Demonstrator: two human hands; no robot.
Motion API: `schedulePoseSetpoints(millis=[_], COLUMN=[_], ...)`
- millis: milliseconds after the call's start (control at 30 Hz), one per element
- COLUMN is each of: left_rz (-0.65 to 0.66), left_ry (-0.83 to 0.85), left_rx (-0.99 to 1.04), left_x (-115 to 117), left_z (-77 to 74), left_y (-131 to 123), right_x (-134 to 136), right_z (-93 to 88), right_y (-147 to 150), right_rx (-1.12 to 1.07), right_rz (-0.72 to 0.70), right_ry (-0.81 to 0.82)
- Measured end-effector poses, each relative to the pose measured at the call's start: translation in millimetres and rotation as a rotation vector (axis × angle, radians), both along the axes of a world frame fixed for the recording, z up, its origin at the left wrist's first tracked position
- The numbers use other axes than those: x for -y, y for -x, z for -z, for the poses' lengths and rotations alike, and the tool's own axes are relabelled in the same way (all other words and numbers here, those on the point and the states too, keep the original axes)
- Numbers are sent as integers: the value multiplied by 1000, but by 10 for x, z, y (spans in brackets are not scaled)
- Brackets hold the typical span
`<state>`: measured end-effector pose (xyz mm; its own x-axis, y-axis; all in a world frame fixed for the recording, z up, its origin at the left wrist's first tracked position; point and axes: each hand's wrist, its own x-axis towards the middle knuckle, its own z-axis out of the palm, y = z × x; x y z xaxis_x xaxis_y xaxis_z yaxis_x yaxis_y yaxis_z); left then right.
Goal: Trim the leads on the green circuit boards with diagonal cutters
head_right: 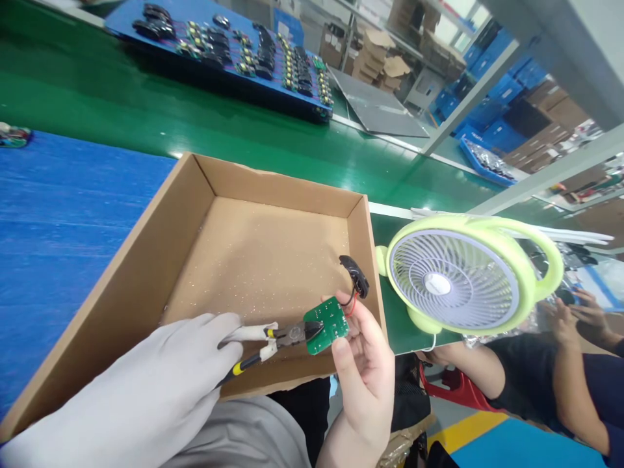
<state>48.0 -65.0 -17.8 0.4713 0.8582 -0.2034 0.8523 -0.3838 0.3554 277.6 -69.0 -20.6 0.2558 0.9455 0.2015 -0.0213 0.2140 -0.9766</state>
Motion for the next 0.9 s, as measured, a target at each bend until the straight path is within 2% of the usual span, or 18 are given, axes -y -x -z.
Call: schedulePoseSetpoints(millis=[133, 433, 567, 733, 900], left_rz=[-5, -92, -161, -135, -123], left_ry=[26, 55, -13, -50, -263], left_rx=[-43, -74, -23, 5, 68], left_x=[-8, 5, 4, 20, 60], left_z=[-21, -36, 12, 76, 160], left_y=[-21, -66, -27, 3, -25], right_x=[13, -24, -34, -25, -14], right_z=[12, 33, 48, 48, 42], right_y=[-2, -56, -60, -58, -59], right_rx=[35, 196, 217, 222, 225], right_rz=[30, -2, -16, -23, -24], right_ry=[41, 70, 93, 67, 67])
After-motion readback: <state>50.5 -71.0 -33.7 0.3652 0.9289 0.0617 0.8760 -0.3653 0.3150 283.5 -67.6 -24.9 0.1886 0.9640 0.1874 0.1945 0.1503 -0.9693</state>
